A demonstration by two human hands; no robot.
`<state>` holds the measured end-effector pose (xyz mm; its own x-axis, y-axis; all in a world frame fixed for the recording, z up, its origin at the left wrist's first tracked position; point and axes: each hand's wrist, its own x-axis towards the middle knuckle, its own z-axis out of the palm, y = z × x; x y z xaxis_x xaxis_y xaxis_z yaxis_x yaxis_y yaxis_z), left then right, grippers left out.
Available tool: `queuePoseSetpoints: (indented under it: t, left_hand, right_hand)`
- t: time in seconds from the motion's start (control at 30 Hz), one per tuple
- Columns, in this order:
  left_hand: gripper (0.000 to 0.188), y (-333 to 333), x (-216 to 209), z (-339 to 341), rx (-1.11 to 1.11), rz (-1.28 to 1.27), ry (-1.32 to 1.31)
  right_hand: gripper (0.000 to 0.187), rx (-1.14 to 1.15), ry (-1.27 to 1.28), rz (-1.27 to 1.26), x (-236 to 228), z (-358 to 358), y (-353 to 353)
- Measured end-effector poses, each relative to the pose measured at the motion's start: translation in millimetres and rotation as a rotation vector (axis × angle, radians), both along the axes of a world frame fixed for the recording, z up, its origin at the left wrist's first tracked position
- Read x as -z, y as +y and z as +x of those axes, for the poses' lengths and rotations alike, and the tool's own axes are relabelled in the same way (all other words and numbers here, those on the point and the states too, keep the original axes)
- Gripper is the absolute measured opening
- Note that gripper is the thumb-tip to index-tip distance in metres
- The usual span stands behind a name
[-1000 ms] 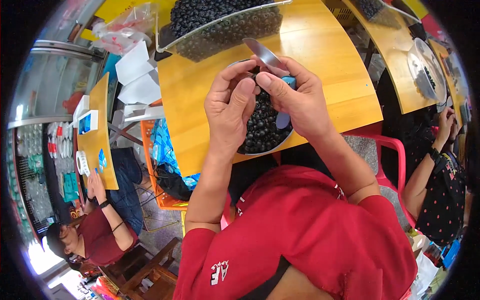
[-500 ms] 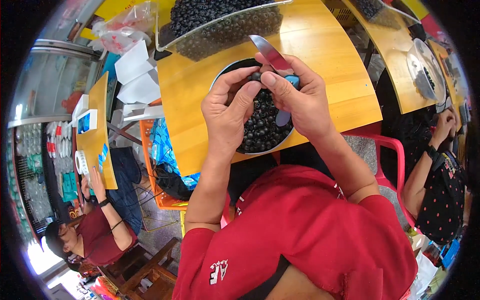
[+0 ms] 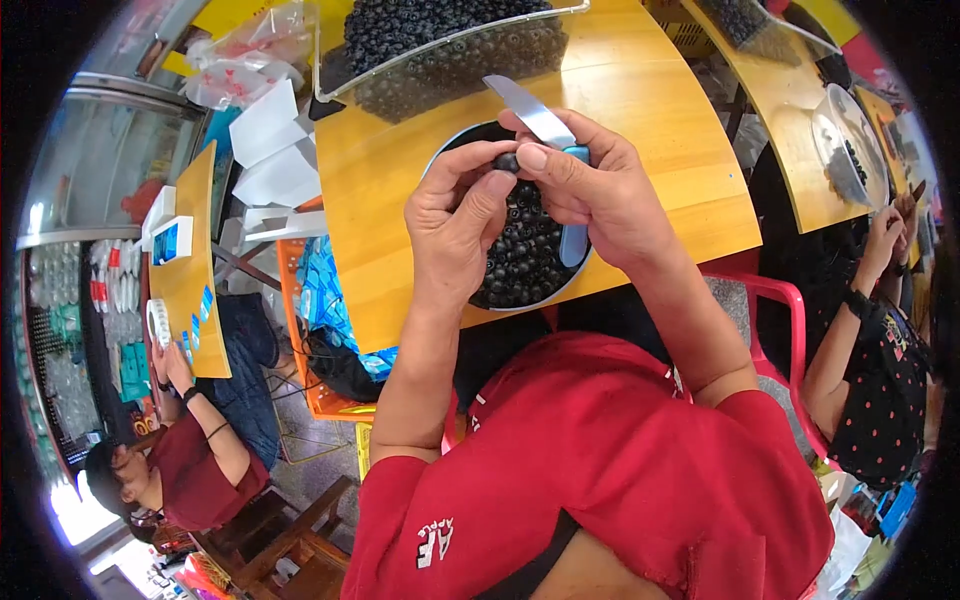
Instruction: Trimming small black beans or seeds using a small knife at a manual workstation.
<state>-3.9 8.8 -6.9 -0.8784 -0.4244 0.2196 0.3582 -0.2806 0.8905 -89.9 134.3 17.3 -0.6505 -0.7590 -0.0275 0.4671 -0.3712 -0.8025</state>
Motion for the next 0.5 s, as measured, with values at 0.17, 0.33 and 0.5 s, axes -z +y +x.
queuePoseSetpoints:
  t: [0.17,0.33,0.5]
  left_hand:
    - [0.021,-1,-5,0,-0.018,-0.053,-0.040]
    - [0.021,0,-7,2,-0.060,-0.092,-0.081]
    - [0.022,-2,-4,2,0.013,0.045,-0.137]
  right_hand:
    - [0.035,0.027,0.087,0.083,-2,-1,-2]
    - [0.035,0.085,0.185,0.188,-10,0,-7]
    - [0.029,0.038,0.142,0.093,2,-6,-4]
